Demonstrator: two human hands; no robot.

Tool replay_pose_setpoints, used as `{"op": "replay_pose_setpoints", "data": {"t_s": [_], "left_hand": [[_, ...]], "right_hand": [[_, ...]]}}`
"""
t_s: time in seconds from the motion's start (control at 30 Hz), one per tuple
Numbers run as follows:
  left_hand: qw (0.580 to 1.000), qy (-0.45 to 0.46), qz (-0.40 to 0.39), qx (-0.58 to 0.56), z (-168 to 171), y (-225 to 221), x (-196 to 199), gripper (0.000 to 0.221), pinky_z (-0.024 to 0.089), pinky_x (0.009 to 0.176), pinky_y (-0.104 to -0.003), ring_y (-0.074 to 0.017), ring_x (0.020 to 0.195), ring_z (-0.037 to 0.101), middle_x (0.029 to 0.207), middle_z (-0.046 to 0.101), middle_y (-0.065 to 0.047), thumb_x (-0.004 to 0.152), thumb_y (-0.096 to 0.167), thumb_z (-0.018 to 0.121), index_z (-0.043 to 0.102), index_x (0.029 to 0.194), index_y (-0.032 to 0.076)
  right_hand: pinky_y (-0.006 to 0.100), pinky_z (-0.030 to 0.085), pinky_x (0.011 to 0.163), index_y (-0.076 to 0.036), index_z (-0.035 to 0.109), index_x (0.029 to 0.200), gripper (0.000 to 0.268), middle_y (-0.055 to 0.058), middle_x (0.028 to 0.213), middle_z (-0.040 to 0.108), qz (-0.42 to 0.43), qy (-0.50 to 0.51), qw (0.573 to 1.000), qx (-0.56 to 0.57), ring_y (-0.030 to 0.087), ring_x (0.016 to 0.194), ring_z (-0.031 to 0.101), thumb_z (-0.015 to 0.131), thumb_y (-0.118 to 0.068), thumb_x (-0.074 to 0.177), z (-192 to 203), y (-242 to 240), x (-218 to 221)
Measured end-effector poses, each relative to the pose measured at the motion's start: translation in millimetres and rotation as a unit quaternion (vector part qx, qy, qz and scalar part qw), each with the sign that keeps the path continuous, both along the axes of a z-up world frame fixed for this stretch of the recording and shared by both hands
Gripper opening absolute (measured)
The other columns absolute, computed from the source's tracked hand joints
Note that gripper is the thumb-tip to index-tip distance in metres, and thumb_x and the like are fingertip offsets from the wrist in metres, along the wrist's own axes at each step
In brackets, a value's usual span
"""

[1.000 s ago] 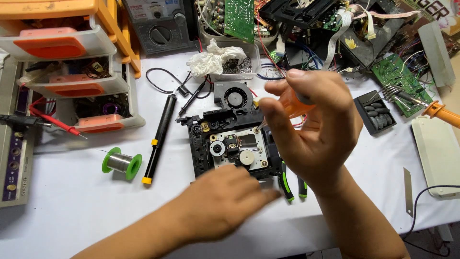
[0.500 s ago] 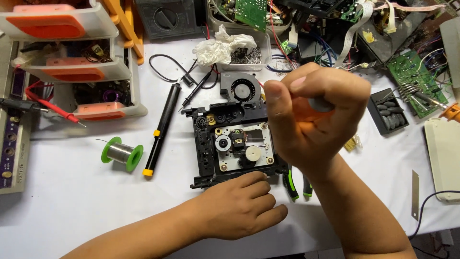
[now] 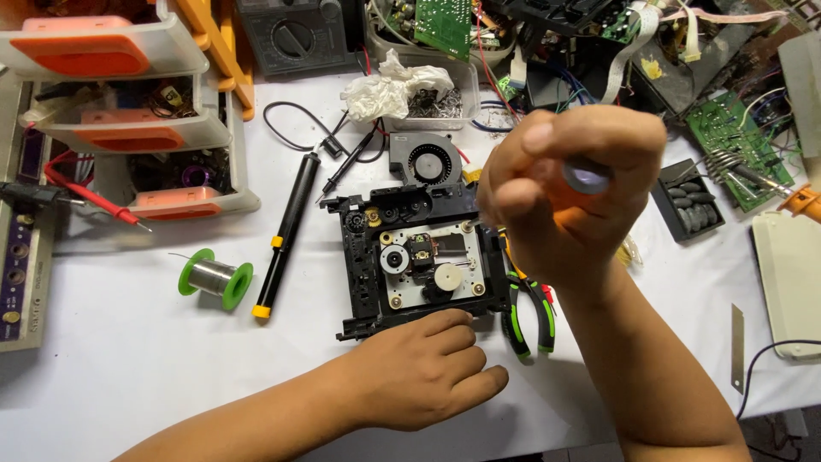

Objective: Reassembling a drive mechanism by aligning internal components and fastening them with screws using a screwdriver.

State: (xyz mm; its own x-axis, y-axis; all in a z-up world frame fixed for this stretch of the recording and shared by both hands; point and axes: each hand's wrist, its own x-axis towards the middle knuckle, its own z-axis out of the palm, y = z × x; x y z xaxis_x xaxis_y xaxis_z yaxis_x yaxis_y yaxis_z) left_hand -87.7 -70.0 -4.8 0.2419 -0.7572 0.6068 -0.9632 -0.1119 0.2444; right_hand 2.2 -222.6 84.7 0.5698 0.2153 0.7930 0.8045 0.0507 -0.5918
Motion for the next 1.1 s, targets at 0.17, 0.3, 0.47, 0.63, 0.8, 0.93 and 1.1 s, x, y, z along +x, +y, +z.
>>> {"op": "replay_pose_setpoints", "data": {"t_s": [0.17,0.3,0.47,0.63,0.8,0.93,1.1], "left_hand": [[0.991,0.125,-0.021,-0.04,9.1,3.2,3.9,0.022,0.043,0.082,-0.045,-0.0319,0.075,0.049,0.079,0.054,-0.01,0.101,0.003,0.044,0.063,0.113,0.002],[0.959,0.266,0.053,-0.082,29.1,19.7,19.8,0.031,0.038,0.078,-0.042,-0.032,0.079,0.053,0.084,0.059,-0.008,0.094,0.009,0.042,0.064,0.115,0.013],[0.831,0.496,0.177,-0.178,41.6,32.5,60.4,0.035,0.041,0.072,-0.027,-0.012,0.071,0.05,0.082,0.057,0.0,0.102,0.016,0.041,0.067,0.126,0.013],[0.761,0.559,0.186,-0.272,52.8,32.8,101.9,0.033,0.032,0.056,-0.024,-0.0086,0.057,0.038,0.06,0.04,0.004,0.098,0.014,0.043,0.073,0.111,0.009],[0.947,0.302,0.112,-0.017,61.6,19.4,113.3,0.032,0.048,0.076,-0.034,-0.0211,0.09,0.065,0.103,0.072,-0.007,0.09,0.019,0.059,0.07,0.119,0.009],[0.964,0.259,0.063,0.011,42.2,6.2,113.7,0.019,0.051,0.077,-0.04,-0.0307,0.093,0.069,0.104,0.072,-0.015,0.094,0.014,0.06,0.07,0.104,0.001],[0.973,0.218,0.044,-0.063,31.2,4.7,114.0,0.004,0.053,0.08,-0.039,-0.0306,0.095,0.069,0.104,0.072,-0.008,0.096,0.006,0.07,0.068,0.1,0.006]], "right_hand": [[0.031,0.049,0.076,-0.004,0.045,0.125,0.045,0.012,0.098,0.059,-0.149,-0.089,0.971,-0.163,0.021,0.075,0.067,0.072,-0.029,0.1,7.4,-17.0,-7.8],[0.029,0.048,0.062,-0.018,0.032,0.122,0.039,0.011,0.081,0.049,-0.053,0.029,0.998,0.007,0.023,0.065,0.057,0.066,-0.016,0.104,5.7,3.6,-10.7],[0.027,0.047,0.059,-0.008,0.044,0.119,0.025,0.014,0.092,0.049,-0.035,0.064,0.997,0.04,0.018,0.059,0.05,0.065,-0.009,0.105,-6.5,0.2,-7.4],[0.025,0.047,0.062,-0.001,0.047,0.128,0.046,0.014,0.089,0.061,0.021,0.078,0.996,-0.024,0.014,0.065,0.052,0.057,-0.041,0.107,-1.0,-6.7,-6.3],[0.038,0.058,0.097,-0.004,0.044,0.133,0.038,0.019,0.116,0.065,-0.149,-0.065,0.976,-0.148,0.026,0.104,0.07,0.056,-0.033,0.111,3.3,-10.5,-9.0],[0.047,0.056,0.122,0.006,0.05,0.141,0.063,0.025,0.142,0.06,-0.254,-0.161,0.936,-0.185,0.039,0.136,0.064,0.085,-0.026,0.1,-0.2,-19.0,-8.4],[0.039,0.066,0.096,0.003,0.047,0.13,0.034,0.026,0.121,0.068,-0.095,-0.064,0.981,-0.158,0.034,0.103,0.077,0.067,-0.011,0.107,12.5,-18.8,-14.2]]}}
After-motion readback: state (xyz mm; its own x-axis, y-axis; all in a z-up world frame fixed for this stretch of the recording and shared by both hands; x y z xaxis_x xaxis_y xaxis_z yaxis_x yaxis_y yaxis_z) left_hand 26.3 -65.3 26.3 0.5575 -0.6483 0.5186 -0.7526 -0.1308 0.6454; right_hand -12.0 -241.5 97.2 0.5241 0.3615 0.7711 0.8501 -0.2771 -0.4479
